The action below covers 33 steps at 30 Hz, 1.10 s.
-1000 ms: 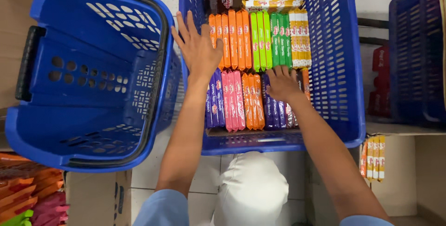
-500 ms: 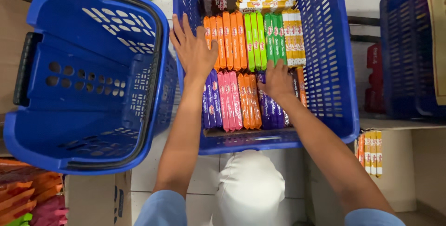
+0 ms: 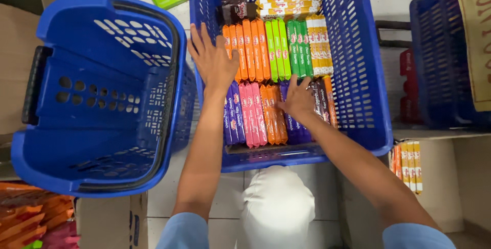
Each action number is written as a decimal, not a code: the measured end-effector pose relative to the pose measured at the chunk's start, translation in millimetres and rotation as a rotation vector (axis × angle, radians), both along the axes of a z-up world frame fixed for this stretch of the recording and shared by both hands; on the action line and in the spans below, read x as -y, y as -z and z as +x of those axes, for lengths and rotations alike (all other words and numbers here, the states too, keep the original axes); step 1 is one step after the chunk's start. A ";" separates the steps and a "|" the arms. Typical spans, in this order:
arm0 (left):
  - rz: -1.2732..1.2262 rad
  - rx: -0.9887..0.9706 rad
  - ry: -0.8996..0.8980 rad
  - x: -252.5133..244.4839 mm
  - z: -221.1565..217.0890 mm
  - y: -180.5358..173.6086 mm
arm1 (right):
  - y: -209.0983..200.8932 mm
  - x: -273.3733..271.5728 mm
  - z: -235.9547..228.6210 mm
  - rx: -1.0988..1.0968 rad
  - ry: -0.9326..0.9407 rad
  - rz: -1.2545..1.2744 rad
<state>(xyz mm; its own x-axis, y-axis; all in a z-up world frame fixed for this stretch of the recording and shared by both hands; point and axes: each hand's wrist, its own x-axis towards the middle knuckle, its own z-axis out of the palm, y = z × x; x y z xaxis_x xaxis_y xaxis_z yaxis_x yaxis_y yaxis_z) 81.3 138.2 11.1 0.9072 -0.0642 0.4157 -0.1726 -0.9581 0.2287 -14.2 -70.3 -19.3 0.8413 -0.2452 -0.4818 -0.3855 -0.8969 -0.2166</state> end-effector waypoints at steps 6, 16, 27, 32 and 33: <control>-0.007 0.033 -0.012 -1.3 -2.5 0.6 | -21.2 10.7 5.4 -0.084 0.167 0.162; -0.071 0.271 0.097 -1.8 4.1 19.9 | -144.6 94.7 -55.4 0.611 0.175 0.574; -0.113 0.271 0.363 30.9 -22.4 3.6 | -205.8 277.7 -289.1 1.209 0.764 1.187; -0.149 -0.338 0.944 112.6 -84.3 -49.2 | -177.1 339.8 -341.2 0.840 0.916 0.602; -0.141 -0.340 0.954 131.5 -103.4 -59.7 | -143.1 364.6 -348.0 0.843 0.929 0.605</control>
